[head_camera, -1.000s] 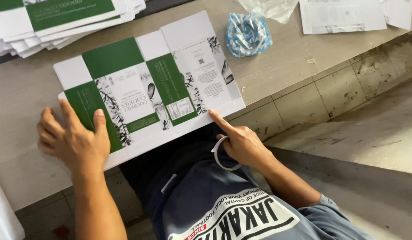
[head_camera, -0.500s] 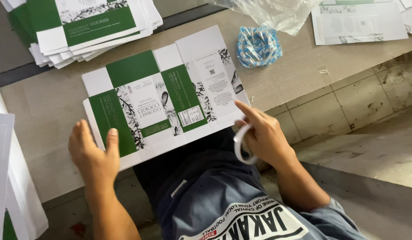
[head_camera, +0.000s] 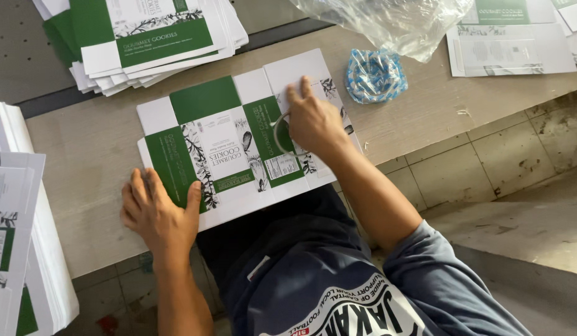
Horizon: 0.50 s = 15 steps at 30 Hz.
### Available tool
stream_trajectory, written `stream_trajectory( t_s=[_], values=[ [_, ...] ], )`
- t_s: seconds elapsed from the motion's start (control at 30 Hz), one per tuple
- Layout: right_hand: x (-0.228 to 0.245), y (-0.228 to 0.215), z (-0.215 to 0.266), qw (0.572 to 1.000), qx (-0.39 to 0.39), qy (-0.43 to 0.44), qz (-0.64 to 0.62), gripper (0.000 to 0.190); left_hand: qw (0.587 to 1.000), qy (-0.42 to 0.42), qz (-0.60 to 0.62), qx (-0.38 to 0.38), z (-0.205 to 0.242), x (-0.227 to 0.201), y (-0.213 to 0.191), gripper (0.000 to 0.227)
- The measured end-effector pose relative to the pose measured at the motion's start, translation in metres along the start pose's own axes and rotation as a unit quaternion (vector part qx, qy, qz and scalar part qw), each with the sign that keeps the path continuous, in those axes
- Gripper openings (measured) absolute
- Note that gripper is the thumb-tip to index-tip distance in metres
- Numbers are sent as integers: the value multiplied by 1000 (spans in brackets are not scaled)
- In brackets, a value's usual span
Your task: The person assembles flat-packed cardboard boxes labeled 'Gourmet Cookies' by folding the flaps and securing them with clear adhesive tape. They handle multiple boxes one at a time, stacking the finished units on the table.
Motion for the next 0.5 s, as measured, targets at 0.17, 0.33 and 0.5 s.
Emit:
stream_trajectory(
  t_s=[0.17,0.33,0.5],
  values=[
    [3,23,-6,998,19,-63,-9,66,999,-27,14,17,-2,-2,-5,91],
    [-1,-2,46,992,16,-72,-99,60,993,-52,97,-31,-2,11,-9,83],
    [5,18,88,985,29,-102,-134,57,995,-14,93,-34,-3,16,-13,69]
  ],
)
Point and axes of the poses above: each hand's wrist, its own z-axis away from the middle knuckle, its own y-axis out of the palm, x = y × z, the point moved 8 cm from there along -z, towards the middle knuckle, and after that the axes turned 1 degree about -x, right-handed, at the moved point
